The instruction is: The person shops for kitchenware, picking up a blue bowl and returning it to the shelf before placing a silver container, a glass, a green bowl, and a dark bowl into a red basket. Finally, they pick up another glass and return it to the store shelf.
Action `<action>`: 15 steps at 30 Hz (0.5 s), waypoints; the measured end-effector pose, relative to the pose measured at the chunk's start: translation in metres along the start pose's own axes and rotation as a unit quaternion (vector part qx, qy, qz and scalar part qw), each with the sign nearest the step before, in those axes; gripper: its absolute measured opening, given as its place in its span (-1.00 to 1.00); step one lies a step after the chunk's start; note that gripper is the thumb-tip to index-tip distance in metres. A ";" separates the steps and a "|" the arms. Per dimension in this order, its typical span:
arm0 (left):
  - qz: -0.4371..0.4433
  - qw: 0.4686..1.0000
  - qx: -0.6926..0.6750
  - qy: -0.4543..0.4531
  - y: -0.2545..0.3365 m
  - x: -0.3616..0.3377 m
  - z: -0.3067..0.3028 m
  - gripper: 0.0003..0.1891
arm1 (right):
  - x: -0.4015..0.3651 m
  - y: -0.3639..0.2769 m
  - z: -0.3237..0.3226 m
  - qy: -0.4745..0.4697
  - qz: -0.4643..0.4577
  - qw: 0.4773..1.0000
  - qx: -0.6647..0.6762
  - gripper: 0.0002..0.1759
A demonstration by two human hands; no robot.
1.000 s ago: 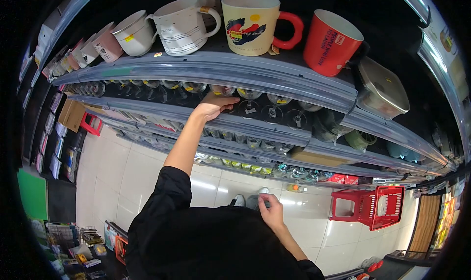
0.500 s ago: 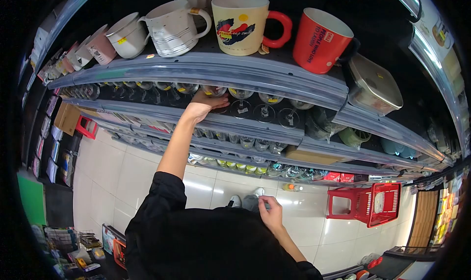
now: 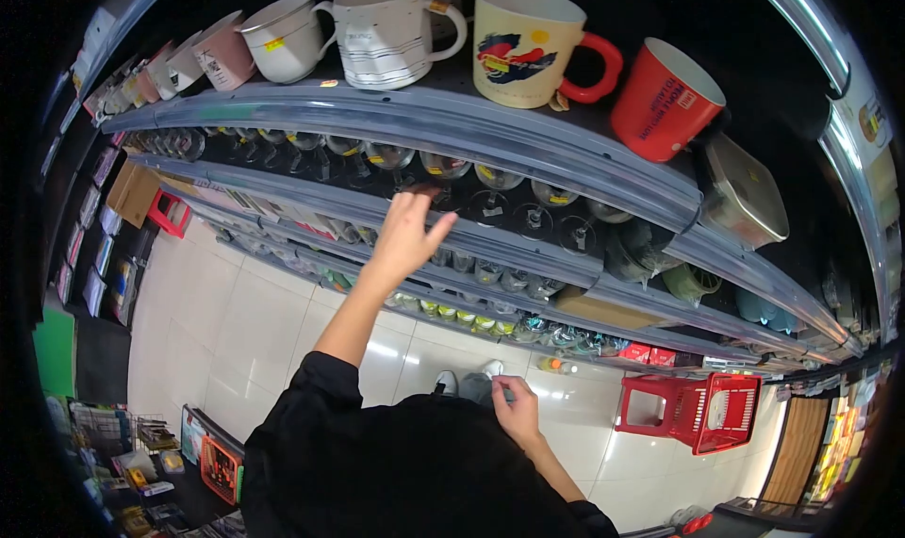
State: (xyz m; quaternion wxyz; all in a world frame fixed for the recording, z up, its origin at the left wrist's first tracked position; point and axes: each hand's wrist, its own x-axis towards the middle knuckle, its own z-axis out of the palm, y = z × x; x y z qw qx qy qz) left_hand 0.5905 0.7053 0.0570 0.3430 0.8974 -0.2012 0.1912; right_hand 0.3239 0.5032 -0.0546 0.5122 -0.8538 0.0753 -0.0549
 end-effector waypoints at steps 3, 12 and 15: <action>0.108 0.987 0.101 0.069 0.001 -0.010 0.014 -0.48 | 0.000 0.000 0.004 -0.013 -0.008 1.000 -0.012 -0.86; 0.113 0.985 0.083 0.098 -0.010 -0.014 0.027 -0.50 | 0.000 -0.003 0.008 -0.046 -0.012 0.998 -0.031 -0.87; 0.110 0.986 0.079 0.099 -0.012 -0.013 0.029 -0.49 | 0.002 -0.007 0.007 -0.051 -0.007 0.998 -0.032 -0.86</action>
